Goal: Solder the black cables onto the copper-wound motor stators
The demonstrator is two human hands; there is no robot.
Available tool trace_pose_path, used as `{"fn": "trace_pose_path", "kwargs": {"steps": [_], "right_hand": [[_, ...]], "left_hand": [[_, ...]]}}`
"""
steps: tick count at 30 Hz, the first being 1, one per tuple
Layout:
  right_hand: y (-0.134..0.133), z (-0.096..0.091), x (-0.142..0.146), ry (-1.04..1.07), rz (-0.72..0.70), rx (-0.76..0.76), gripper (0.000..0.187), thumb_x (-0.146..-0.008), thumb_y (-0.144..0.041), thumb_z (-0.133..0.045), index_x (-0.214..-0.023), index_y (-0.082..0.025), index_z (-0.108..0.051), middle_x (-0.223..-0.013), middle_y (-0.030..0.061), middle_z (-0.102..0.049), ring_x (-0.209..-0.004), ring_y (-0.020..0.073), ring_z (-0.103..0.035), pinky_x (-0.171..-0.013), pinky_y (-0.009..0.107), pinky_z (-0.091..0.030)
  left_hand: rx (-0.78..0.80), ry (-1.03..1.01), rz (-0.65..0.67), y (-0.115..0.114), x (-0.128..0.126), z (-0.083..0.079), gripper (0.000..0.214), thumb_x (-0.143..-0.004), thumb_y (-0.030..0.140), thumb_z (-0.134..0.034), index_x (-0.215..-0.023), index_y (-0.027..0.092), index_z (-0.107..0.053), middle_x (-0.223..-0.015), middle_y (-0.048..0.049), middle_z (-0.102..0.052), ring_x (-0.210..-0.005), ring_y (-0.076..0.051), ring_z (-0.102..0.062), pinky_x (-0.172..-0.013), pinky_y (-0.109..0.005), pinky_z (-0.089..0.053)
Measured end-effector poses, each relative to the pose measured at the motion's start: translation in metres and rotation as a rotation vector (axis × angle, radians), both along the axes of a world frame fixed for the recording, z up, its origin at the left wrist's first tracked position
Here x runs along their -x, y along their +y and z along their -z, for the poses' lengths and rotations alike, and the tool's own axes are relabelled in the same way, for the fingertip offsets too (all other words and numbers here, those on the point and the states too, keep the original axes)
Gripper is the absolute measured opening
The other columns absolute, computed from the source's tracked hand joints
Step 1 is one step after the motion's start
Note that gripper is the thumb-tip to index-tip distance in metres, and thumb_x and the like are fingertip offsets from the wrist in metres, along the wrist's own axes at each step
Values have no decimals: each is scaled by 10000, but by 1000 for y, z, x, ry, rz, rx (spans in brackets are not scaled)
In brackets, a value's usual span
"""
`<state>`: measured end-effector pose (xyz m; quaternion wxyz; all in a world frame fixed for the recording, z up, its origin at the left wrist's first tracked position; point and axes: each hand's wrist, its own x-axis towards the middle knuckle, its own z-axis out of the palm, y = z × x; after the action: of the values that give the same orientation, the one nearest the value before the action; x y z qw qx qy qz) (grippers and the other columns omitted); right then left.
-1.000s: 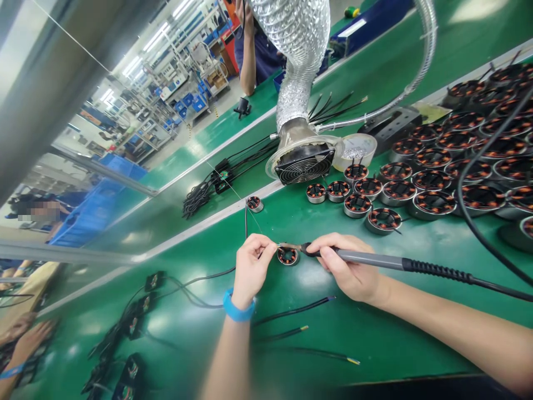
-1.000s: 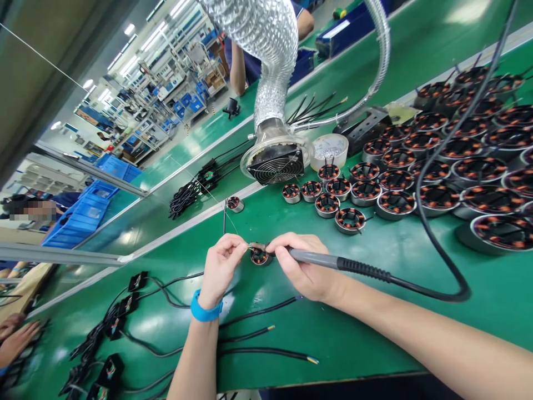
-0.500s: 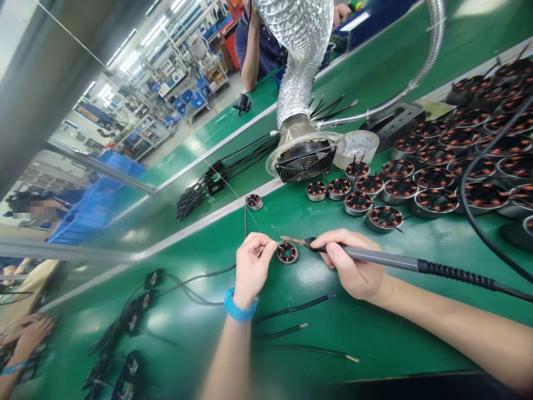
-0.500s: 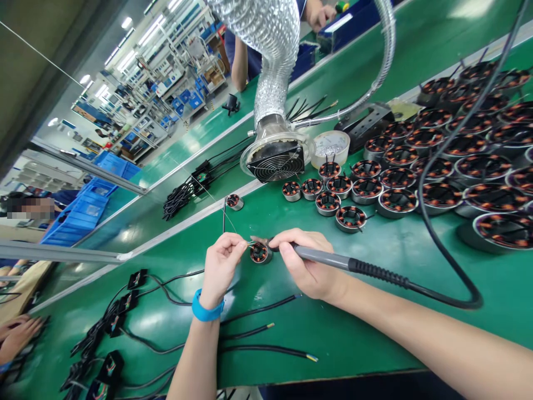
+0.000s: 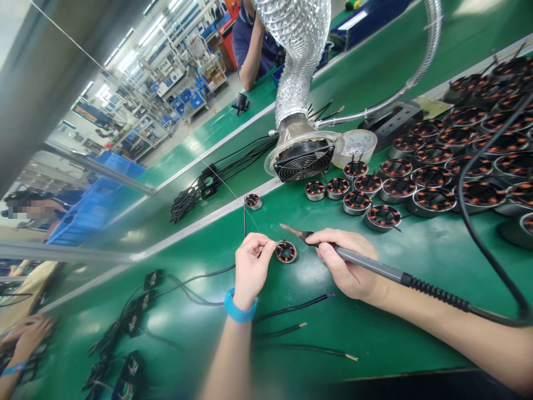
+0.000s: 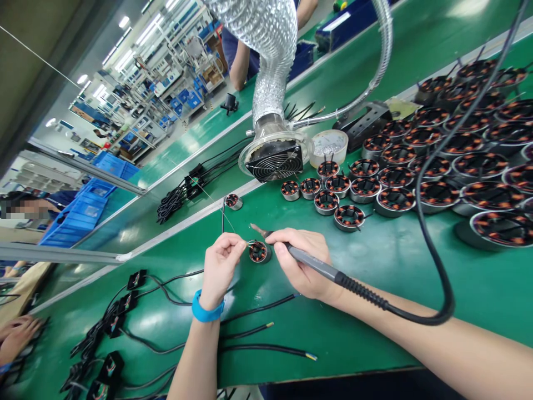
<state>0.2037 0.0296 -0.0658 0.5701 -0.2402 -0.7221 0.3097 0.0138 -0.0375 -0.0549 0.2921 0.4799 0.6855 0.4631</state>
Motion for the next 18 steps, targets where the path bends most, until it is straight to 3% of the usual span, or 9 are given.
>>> {"fn": "trace_pose_path", "kwargs": {"steps": [18], "right_hand": [[-2, 5, 2, 4, -15, -14, 189, -951, -141, -491, -1033, -220, -642, -765, 3, -680, -627, 134, -635, -610, 263, -517]], "left_hand": [[-3, -1, -11, 0, -1, -1, 257, -858, 370, -695, -728, 151, -663, -861, -57, -598, -761, -146, -560, -668, -256, -456]]}}
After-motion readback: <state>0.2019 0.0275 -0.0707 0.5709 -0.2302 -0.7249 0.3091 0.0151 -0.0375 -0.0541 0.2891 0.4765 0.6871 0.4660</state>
